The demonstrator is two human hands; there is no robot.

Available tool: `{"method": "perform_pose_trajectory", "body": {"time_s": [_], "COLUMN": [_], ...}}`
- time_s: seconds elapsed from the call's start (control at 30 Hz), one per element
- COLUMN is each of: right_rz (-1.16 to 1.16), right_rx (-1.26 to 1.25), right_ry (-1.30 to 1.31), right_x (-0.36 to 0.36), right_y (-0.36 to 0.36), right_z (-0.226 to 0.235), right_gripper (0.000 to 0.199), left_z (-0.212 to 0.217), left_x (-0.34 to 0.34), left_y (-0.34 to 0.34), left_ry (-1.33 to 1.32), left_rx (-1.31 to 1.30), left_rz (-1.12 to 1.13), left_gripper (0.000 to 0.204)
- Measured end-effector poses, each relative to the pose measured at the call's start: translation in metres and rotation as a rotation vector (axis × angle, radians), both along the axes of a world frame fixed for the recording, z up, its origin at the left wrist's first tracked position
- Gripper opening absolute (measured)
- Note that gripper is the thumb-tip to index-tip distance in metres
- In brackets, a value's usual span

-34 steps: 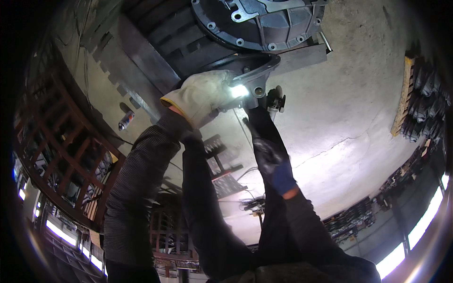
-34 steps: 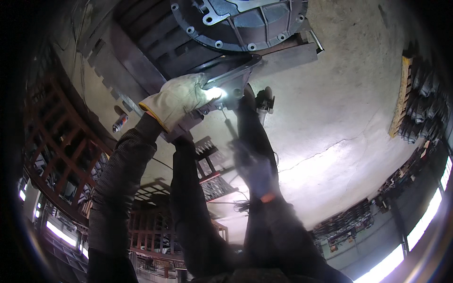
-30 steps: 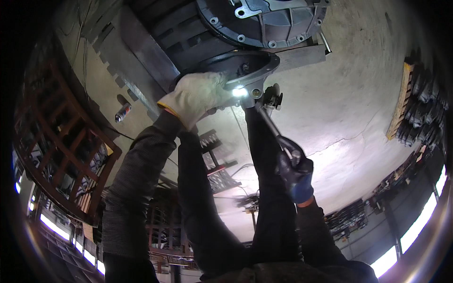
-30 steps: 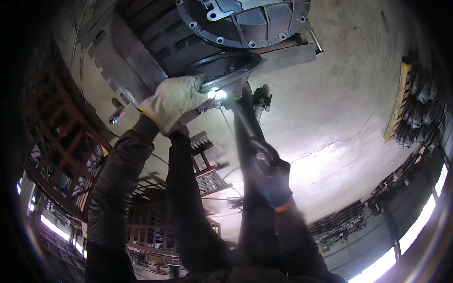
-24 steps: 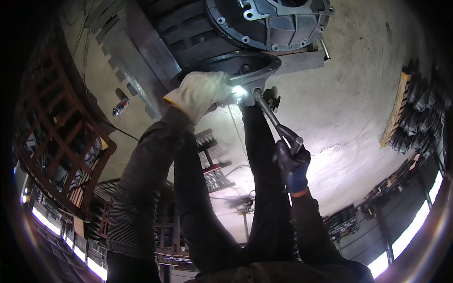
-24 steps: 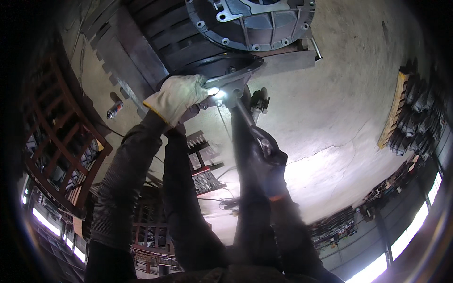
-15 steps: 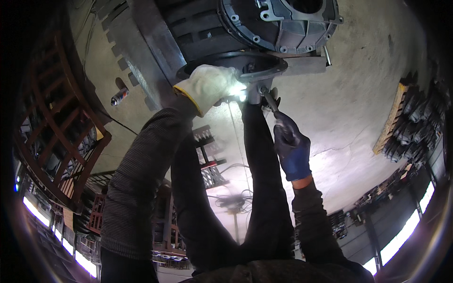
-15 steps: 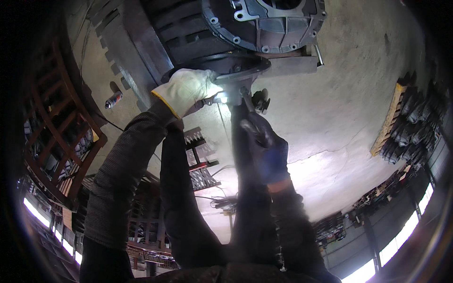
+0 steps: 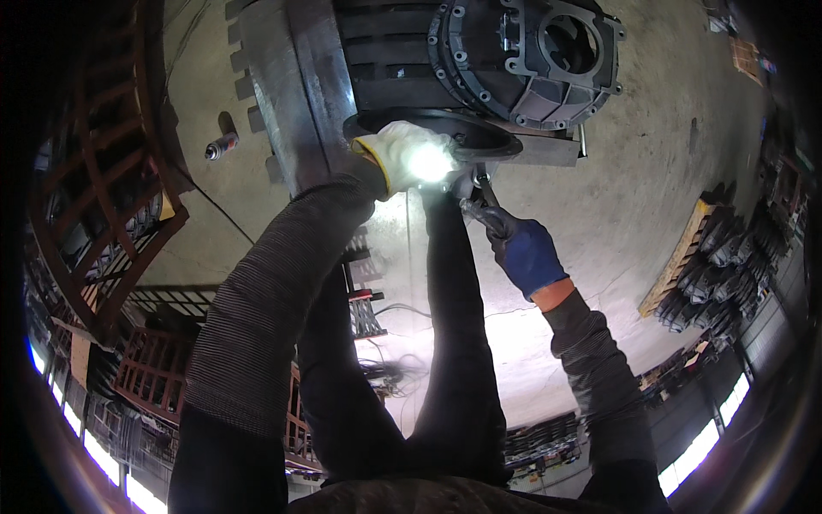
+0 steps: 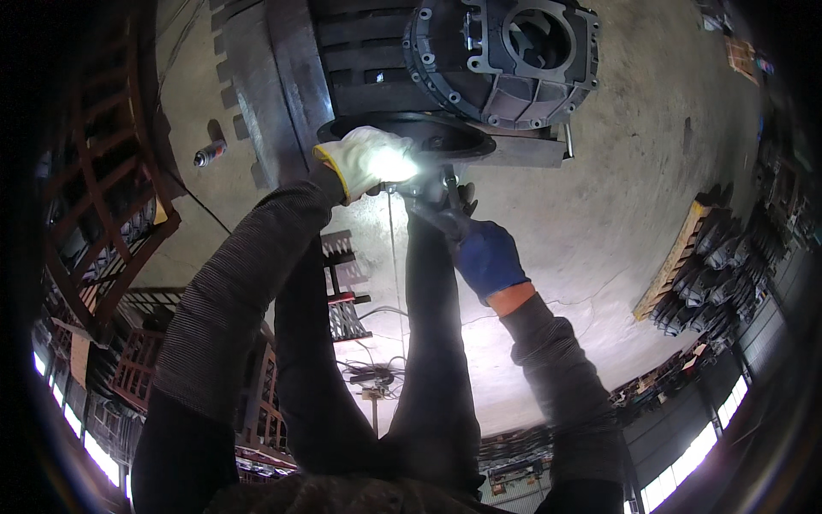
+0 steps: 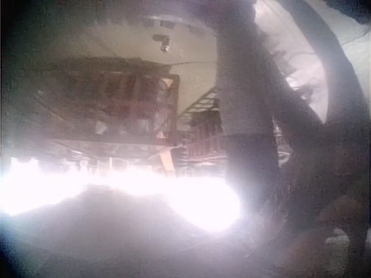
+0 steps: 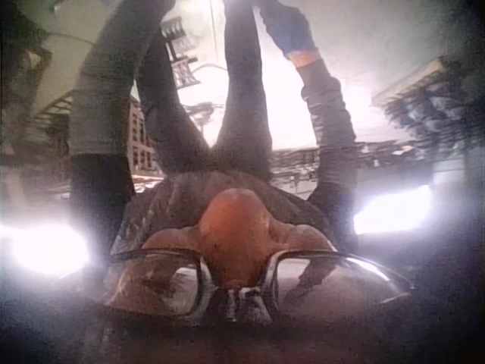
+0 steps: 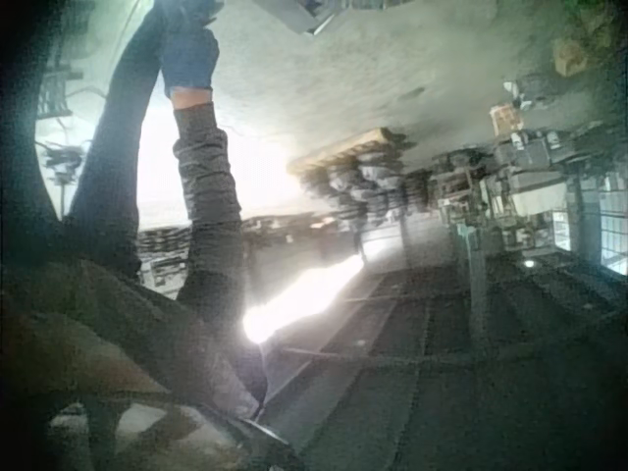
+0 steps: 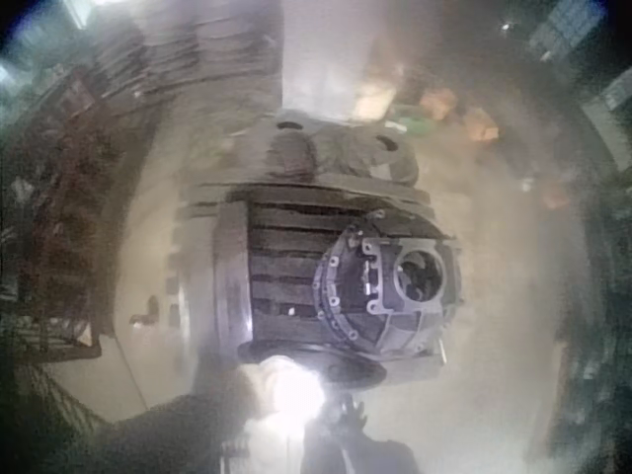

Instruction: The person uses an angle grinder to smooth the edges of large metal parts in a workshop. They pick up a part, grind its edges while sparks fly, then place it on a rack and repeat the process with another part.

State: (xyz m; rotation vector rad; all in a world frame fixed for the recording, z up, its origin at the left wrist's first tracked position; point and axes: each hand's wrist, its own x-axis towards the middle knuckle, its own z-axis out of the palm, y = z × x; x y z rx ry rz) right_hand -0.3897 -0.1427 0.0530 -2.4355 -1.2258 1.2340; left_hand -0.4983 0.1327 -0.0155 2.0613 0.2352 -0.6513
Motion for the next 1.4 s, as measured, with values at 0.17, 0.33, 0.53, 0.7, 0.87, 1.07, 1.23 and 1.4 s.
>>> {"method": "perform_pose_trajectory", "body": {"time_s": [0.17, 0.33, 0.53, 0.7, 0.87, 1.07, 1.23, 1.4], "right_rz": [0.330, 0.552, -0.374, -0.842, -0.976, 0.518, -1.046, -1.608], "right_rx": [-0.105, -0.079, -0.086, 0.171, 0.147, -0.079, 0.076, 0.589], "right_ry": [-0.045, -0.088, 0.316, 0.042, 0.600, 0.088, 0.668, 0.670], "right_x": [0.022, 0.044, 0.002, -0.060, -0.042, 0.038, -0.028, -0.070], "right_y": [0.003, -0.004, -0.015, -0.002, -0.019, -0.009, -0.011, 0.015], "right_z": [0.002, -0.030, -0.132, -0.150, -0.046, -0.013, -0.043, -0.158], "right_gripper": [0.034, 0.028, 0.031, 0.014, 0.014, 0.026, 0.022, 0.012], "left_z": [0.023, -0.001, -0.045, -0.071, -0.061, -0.052, -0.064, -0.067], "left_x": [0.012, 0.019, 0.004, -0.014, -0.012, -0.004, -0.002, -0.007], "left_y": [0.002, -0.005, -0.011, -0.020, -0.030, -0.025, -0.026, -0.025], "left_ry": [-0.038, -0.001, -0.065, -0.339, -0.094, 0.056, 0.028, -0.284], "left_rx": [0.142, -0.002, -0.057, -0.010, -0.688, -0.504, -0.737, -0.115], "left_rz": [-0.183, -0.171, -0.007, -0.010, 0.523, 0.376, 0.568, 0.198], "left_gripper": [0.024, 0.028, 0.028, 0.016, 0.028, 0.021, 0.021, 0.018]}}
